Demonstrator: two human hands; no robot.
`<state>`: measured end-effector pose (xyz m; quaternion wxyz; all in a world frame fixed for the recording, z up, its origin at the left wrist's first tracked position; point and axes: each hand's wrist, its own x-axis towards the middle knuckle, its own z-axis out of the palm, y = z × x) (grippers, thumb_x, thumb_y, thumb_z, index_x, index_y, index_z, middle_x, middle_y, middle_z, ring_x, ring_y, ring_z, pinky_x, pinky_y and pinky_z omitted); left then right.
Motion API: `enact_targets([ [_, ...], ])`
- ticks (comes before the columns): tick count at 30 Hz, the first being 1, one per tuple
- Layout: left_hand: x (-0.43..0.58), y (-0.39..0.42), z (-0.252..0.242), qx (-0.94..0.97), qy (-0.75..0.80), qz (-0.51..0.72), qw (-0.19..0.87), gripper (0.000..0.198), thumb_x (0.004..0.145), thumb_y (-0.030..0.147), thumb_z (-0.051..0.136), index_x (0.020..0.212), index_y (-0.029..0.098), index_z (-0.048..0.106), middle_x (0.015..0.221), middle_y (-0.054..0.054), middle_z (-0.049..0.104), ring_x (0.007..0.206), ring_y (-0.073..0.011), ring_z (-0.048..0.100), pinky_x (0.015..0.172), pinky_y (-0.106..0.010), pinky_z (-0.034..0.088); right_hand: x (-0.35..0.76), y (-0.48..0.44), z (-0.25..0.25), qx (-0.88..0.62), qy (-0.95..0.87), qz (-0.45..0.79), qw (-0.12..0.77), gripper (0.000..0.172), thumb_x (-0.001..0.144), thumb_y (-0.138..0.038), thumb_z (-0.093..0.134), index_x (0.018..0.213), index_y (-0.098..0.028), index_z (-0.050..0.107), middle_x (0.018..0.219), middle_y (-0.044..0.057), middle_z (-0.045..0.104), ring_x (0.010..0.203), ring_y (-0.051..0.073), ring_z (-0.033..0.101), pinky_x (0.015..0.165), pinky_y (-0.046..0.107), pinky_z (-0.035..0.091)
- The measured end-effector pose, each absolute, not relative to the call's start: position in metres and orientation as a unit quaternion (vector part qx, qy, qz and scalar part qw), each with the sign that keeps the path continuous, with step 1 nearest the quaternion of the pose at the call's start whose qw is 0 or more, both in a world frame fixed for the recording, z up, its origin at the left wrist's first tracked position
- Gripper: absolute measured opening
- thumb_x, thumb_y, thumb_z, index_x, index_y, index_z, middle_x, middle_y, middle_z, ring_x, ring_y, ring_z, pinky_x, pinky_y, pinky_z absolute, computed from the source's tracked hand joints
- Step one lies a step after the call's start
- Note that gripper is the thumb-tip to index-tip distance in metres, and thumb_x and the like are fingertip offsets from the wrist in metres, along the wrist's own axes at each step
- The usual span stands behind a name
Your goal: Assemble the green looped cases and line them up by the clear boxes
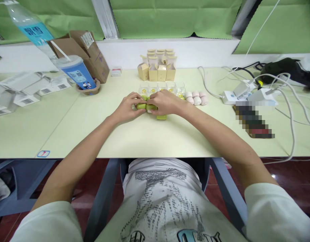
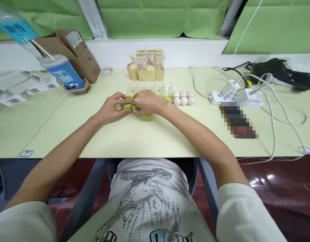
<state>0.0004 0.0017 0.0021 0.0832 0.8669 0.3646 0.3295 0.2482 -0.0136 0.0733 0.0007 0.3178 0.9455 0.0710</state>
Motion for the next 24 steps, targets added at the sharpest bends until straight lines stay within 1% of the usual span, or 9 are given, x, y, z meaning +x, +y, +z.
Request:
enact_targets([
  [10,0.0007,0.0008,0.0037,0.868,0.368,0.322,0.082,0.035,0.092,0.047,0.076,0.116,0.025,0.088,0.12,-0.009,0.077,0.116,-0.0285,0.071,0.105,-0.047,0.059,0.249,-0.0133,0.071,0.315,0.946,0.073,0.004,0.04,0.106,-0.033,0.06,0.139,-0.015,0.076,0.123,0.017,0.08,0.098,0.031,0.07,0.071,0.037,0.027],
  [16,0.0019,-0.001,0.005,0.867,0.372,0.323,0.08,0.034,0.092,0.047,0.076,0.115,0.025,0.088,0.119,-0.009,0.078,0.115,-0.0284,0.071,0.107,-0.047,0.059,0.2449,-0.0179,0.0754,0.324,0.942,0.085,0.025,0.039,0.108,-0.028,0.056,0.135,-0.01,0.077,0.126,0.021,0.079,0.102,0.033,0.071,0.075,0.038,0.033],
  [20,0.0006,0.0003,0.0039,0.869,0.368,0.323,0.075,0.034,0.092,0.048,0.076,0.113,0.024,0.089,0.12,-0.009,0.078,0.116,-0.0291,0.072,0.107,-0.048,0.059,0.2418,-0.0195,0.0732,0.332,0.939,0.089,0.029,0.045,0.108,-0.025,0.054,0.147,-0.011,0.072,0.132,0.022,0.078,0.107,0.034,0.071,0.077,0.039,0.035],
  [24,0.0,0.0008,0.0038,0.869,0.366,0.325,0.073,0.038,0.093,0.051,0.079,0.116,0.023,0.088,0.119,-0.01,0.078,0.115,-0.0298,0.071,0.106,-0.048,0.059,0.2436,-0.0187,0.0714,0.338,0.938,0.078,0.013,0.049,0.109,-0.028,0.053,0.154,-0.014,0.067,0.131,0.021,0.078,0.104,0.034,0.071,0.075,0.038,0.033],
])
